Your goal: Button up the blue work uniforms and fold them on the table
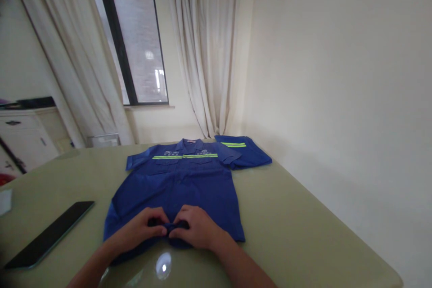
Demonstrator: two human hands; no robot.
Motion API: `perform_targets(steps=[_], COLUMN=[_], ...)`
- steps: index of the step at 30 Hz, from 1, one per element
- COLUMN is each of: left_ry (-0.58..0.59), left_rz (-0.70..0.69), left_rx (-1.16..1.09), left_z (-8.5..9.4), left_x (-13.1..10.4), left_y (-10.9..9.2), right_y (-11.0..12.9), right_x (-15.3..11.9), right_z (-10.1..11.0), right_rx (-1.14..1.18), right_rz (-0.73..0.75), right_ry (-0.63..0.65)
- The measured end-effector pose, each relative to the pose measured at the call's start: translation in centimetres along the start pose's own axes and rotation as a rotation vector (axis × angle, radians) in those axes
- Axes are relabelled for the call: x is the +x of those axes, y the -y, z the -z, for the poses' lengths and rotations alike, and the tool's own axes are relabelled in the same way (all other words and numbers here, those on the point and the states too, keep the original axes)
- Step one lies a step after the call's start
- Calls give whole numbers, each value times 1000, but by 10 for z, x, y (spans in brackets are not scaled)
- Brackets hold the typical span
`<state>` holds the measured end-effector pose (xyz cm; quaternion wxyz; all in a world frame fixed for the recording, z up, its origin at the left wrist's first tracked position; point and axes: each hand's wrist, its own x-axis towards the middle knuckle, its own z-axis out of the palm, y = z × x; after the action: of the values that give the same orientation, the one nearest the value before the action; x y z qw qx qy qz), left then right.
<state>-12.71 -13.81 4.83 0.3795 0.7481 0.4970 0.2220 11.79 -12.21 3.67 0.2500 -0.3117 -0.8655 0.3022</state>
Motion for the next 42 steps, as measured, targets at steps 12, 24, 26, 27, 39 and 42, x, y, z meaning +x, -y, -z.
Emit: perform_targets(steps=[12,24,26,27,39,42], left_ry=[-253,-353,-375,-389,-278,-319], left_rz=[-95,-248,-252,-234,-85,-93], left_rx=[-74,31,-2,-10,-77,-43], left_z=[-10,-21,-20,-20,-22,-23], left_x=[4,7,8,9,11,10], left_y=[-12,-18,-17,-16,-10,-13], right_y=[-12,-1,3,4,3,0], right_x=[4,6,6,6,6,6], right_z=[12,4,4,5,4,0], right_rx=[342,359,356,344,264,240], right_rz=[-84,-140,-132,-128,-158,-153], right_ry=[-21,-235,-244,-245,-264,-293])
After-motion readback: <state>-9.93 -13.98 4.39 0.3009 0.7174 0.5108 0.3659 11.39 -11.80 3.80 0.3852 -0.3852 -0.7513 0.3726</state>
